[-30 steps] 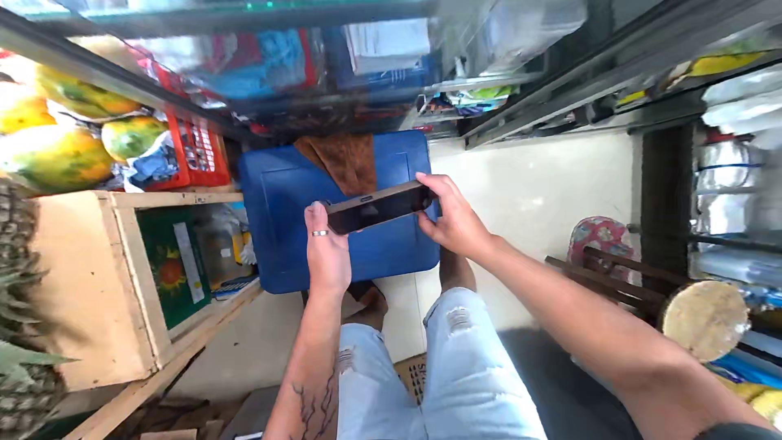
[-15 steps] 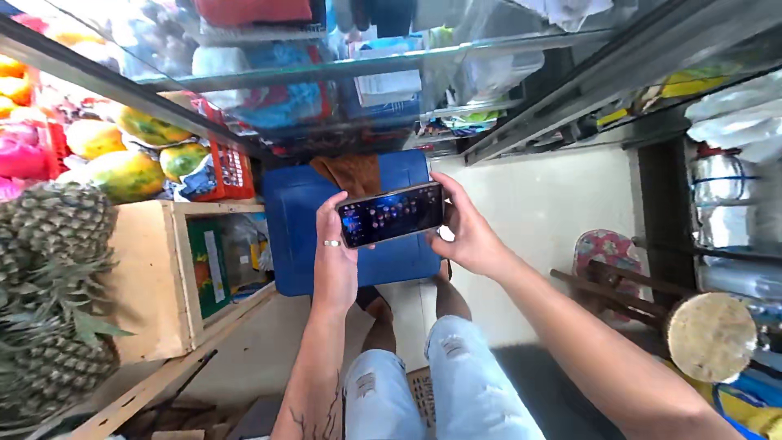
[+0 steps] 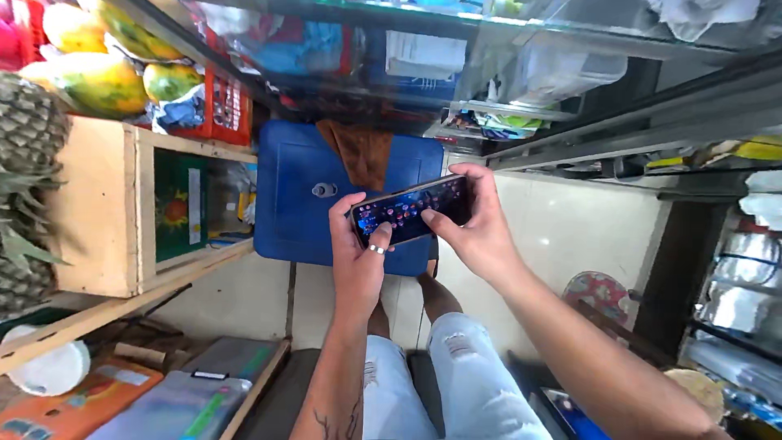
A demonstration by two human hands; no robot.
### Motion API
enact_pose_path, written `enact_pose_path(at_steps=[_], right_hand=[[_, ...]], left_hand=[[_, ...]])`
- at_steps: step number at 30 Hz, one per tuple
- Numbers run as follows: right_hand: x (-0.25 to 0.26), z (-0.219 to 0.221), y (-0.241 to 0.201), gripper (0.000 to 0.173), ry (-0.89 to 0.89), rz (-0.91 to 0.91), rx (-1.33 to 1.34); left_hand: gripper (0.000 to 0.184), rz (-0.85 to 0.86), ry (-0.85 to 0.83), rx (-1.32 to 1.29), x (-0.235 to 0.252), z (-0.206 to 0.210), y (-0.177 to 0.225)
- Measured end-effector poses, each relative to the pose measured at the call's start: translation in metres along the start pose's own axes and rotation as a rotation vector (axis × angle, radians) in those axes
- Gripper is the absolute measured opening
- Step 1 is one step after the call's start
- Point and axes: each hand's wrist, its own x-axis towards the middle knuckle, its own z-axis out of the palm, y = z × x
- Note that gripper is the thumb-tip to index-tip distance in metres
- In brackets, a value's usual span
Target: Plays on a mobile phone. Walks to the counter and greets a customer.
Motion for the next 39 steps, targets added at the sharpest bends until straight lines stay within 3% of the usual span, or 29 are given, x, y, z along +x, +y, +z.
enact_pose_path(at_steps=[20,34,39], right_hand=[[0.002,0.023,0.006,0.078,-0.085,-0.015,0.045],[0.003,0.033,0.008,0.078,-0.011,-0.023,0.002],[0.005,0.028,0.007,0.081,-0.098,-0.028,0.051]], left_hand=[[0.050,-0.002,0.089,-0.014,0.005,-0.020,-0.008],[0.049,0.021,0.115,-0.018,0.006,-0.017,-0.006],[0.051,0.024,0.156,0.004,0.008,-0.016,-0.008]])
